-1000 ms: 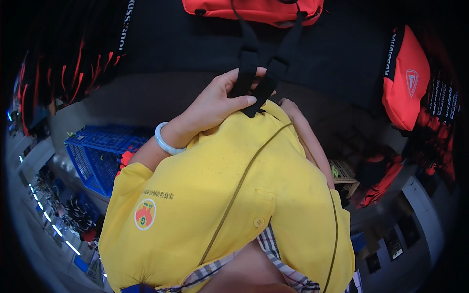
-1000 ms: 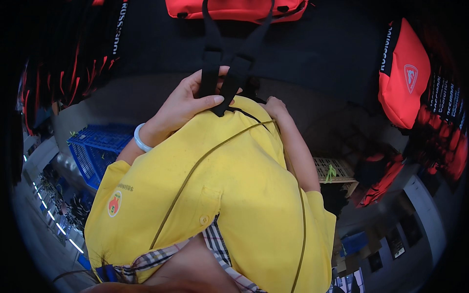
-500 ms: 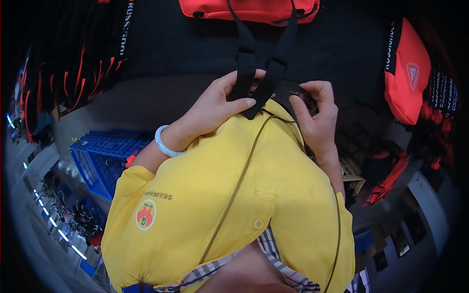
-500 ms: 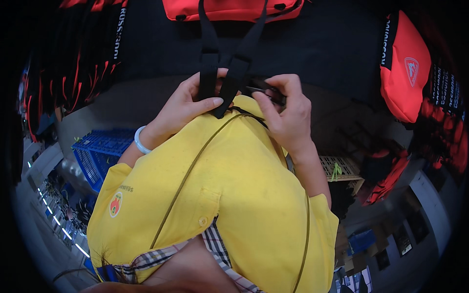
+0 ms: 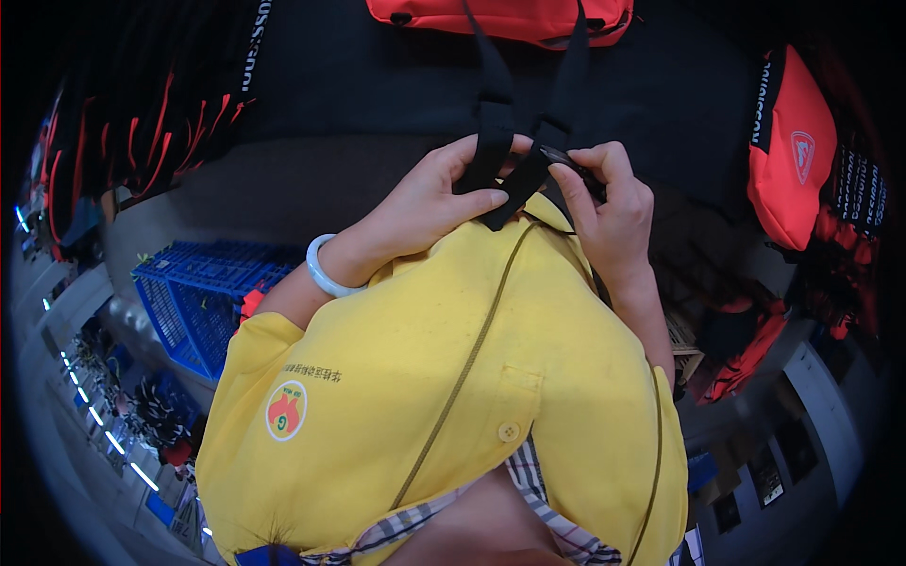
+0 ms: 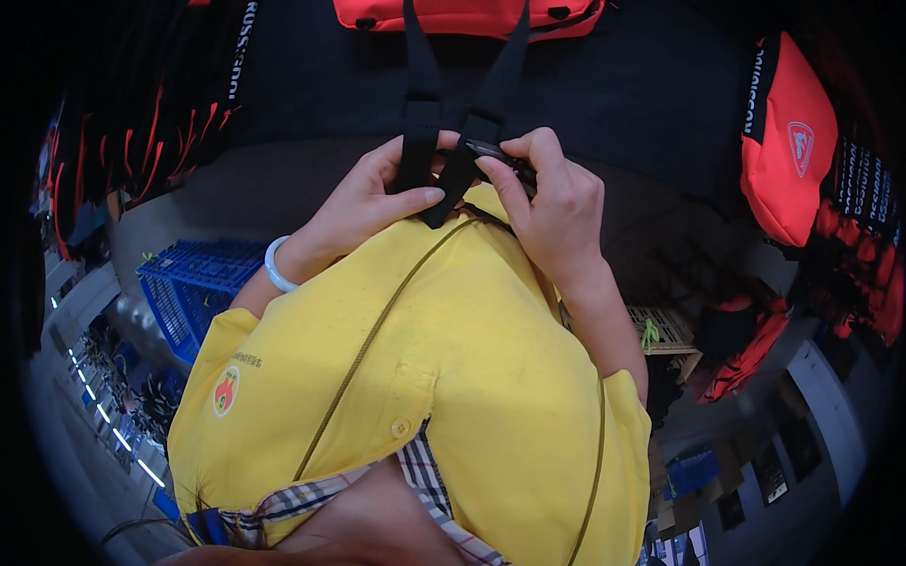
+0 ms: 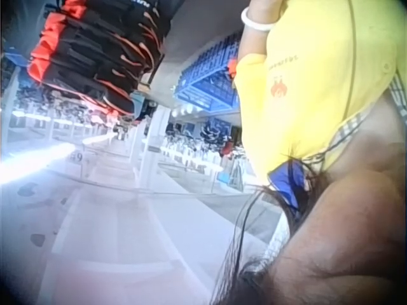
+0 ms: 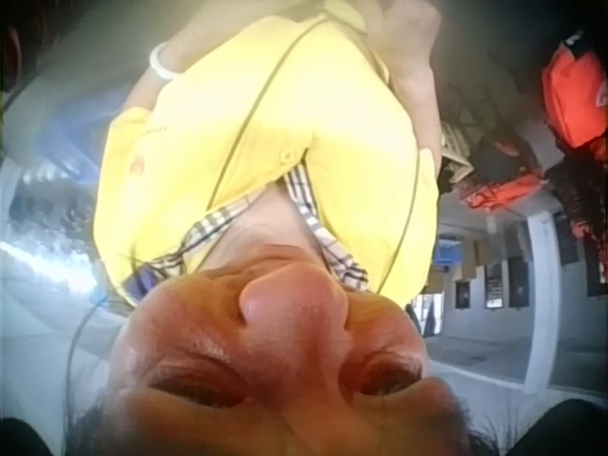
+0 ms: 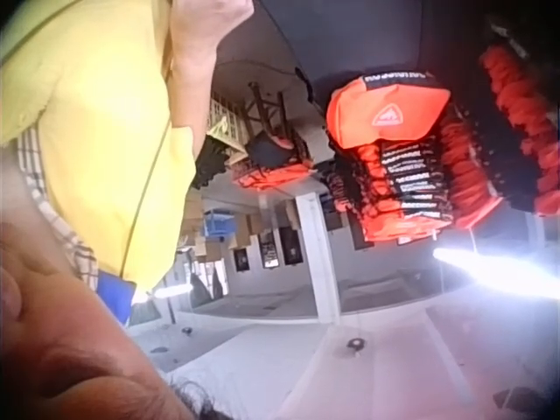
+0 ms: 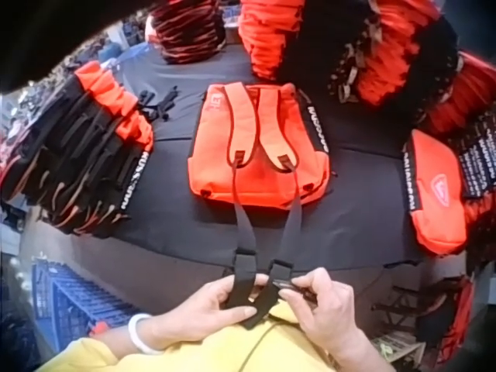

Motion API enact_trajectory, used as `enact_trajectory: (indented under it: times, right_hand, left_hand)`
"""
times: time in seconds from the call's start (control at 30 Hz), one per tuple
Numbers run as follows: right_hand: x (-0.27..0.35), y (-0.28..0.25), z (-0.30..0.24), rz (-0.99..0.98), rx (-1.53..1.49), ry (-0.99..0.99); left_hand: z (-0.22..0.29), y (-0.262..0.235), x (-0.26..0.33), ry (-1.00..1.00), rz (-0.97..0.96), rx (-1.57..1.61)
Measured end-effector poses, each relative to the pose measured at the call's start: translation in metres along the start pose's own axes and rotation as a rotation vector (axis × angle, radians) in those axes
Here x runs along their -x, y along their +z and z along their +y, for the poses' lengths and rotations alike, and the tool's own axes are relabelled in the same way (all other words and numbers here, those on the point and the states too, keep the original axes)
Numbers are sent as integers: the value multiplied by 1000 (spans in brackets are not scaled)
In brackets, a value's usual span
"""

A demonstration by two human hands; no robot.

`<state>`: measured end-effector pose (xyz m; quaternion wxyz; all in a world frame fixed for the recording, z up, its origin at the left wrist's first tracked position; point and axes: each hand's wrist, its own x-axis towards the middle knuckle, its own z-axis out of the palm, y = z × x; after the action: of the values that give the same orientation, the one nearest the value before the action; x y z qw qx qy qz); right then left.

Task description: Inspecting and tagging red backpacks on a factory table, checking zippers and compartments.

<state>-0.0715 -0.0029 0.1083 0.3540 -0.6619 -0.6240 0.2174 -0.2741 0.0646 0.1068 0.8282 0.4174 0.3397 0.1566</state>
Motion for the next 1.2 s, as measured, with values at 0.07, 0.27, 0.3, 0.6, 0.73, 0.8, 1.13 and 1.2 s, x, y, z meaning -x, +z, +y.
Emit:
enact_trajectory:
  times: [0.07,0.27,0.3,0.6,0.73,0.8,1.13,1.2]
  right_hand:
    - [1,-1,1,4,27,-36]
    - [0,-7,5,74,-179,83]
    - [1,-7,1,36,-197,125]
    - [-7,-6,-1,30,-197,119]
    - [-13,-9,-8,8,-125,-96]
    - [-14,-6,-16,-46,-140,-96]
    - [-36,-3,-16,-149,-143,-157]
    - [-39,-6,-17,-158,-140,-171]
  left_hand:
    - [-1,0,1,-8,5,-3]
    - [-4,-1,2,32,12,21]
    - [-2,0,2,24,5,20]
    - [-9,1,1,67,39,-88]
    - [-6,0,1,119,52,-300]
    - [-6,-1,0,154,38,-328]
    - [-14,-13,-4,246,-49,-366]
    - [-15,-15,-5,253,-62,-372]
